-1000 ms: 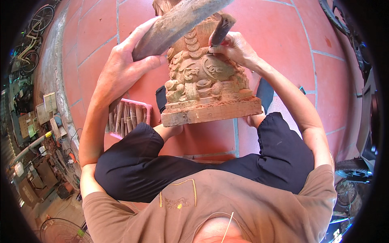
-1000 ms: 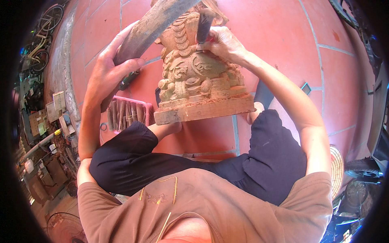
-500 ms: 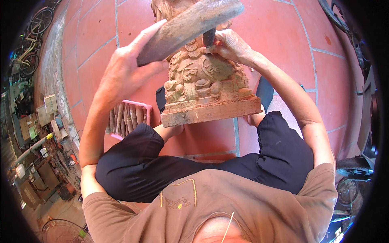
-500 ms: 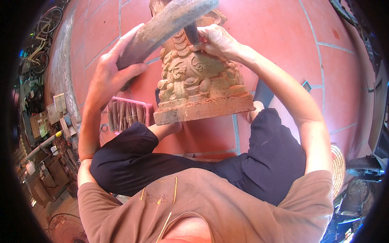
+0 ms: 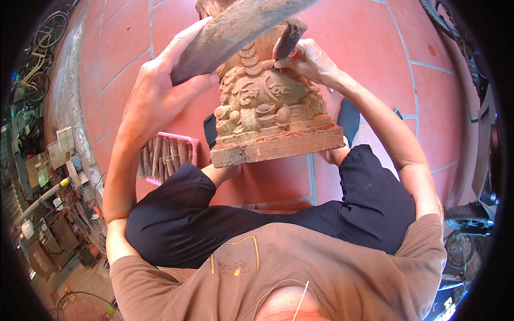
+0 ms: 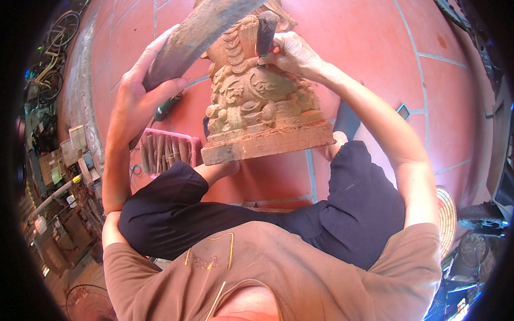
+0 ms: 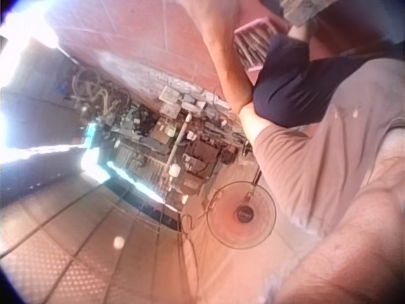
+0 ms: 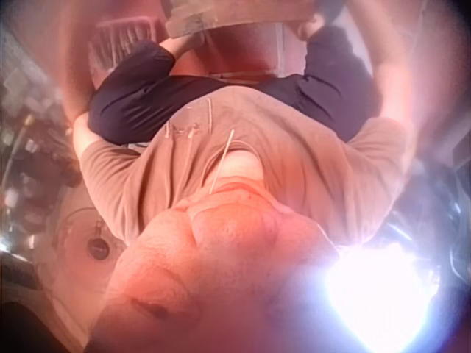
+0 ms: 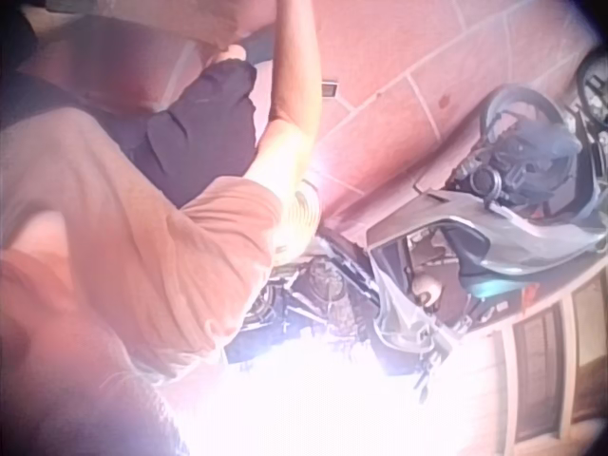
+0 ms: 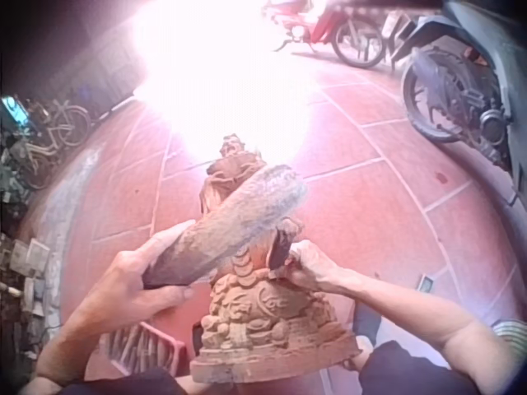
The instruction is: The person carves a wooden sculpture using a chisel and mallet, striking the chisel to shape intricate details on the piece. The person holds the sculpture between their legs and repeatedly chips away at the surface to refine the design.
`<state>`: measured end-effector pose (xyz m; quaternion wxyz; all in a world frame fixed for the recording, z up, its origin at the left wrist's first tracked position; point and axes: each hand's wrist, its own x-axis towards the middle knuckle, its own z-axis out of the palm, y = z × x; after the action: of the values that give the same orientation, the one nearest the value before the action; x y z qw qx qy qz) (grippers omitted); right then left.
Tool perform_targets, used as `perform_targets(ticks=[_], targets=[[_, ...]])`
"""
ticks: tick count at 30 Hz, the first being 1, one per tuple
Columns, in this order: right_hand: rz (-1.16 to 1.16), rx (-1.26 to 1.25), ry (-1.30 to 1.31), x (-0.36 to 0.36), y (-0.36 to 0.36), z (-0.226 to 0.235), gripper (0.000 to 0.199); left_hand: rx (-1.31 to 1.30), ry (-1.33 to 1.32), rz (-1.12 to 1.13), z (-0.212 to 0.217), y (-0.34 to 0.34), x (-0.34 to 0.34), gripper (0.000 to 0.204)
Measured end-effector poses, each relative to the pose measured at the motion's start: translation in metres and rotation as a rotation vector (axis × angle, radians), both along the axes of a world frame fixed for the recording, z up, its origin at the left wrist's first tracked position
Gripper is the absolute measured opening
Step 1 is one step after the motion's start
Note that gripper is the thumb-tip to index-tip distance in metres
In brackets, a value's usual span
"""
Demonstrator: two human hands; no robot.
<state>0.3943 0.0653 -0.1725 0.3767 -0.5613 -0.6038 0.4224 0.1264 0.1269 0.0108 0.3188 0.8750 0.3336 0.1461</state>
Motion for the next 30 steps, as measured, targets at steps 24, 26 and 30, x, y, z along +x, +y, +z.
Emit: perform_targets(ticks=[24,26,30], targets=[[-0.017,0.065,-0.068,0.004,-0.008,0.022,0.025,-0.077,0.138,0.042,0.007,-0.002,0.004,0.069],[-0.077,0.042,-0.072,0.011,-0.014,0.014,0.025,-0.087,0.079,0.052,0.004,-0.002,-0.001,0.070],[-0.169,0.069,0.121,0.017,-0.027,-0.008,0.026,-0.102,0.066,0.050,0.002,0.005,-0.006,0.070]])
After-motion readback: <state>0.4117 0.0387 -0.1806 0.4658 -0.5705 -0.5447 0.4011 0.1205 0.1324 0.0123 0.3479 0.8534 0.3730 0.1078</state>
